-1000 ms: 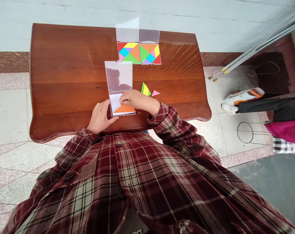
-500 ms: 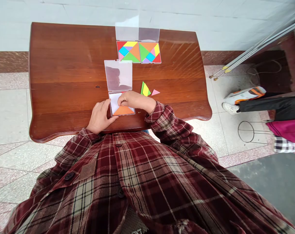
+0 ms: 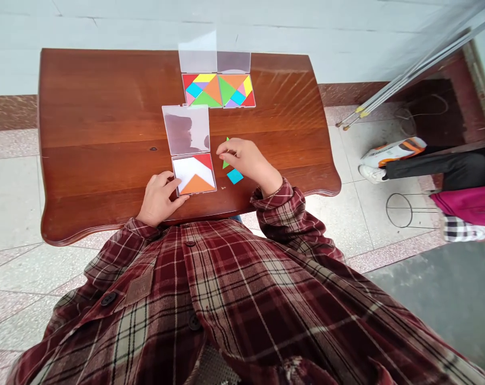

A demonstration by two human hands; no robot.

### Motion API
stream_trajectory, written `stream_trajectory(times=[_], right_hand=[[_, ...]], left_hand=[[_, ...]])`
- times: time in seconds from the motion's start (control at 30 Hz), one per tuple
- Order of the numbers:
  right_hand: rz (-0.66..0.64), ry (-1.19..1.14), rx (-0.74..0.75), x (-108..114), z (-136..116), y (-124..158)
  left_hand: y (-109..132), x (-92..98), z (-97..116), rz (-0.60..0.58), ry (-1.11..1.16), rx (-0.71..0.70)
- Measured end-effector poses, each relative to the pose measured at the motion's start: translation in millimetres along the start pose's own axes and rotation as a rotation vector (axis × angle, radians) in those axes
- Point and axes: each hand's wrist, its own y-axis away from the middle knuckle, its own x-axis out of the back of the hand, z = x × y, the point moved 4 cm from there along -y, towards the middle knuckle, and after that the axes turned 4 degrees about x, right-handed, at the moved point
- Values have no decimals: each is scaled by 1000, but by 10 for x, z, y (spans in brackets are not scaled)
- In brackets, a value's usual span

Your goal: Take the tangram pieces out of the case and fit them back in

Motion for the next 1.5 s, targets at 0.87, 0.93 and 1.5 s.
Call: stream_trajectory(times=[0.87, 0.93, 1.5], right_hand=[[-61, 429, -580, -72, 423, -93], [-60, 414, -574, -48, 510, -86], [-49, 429, -583, -104, 315, -52]], left_hand=[[17, 28, 37, -15, -51, -40], [13, 31, 43, -10, -50, -42], [25, -6, 10, 4, -55, -31]])
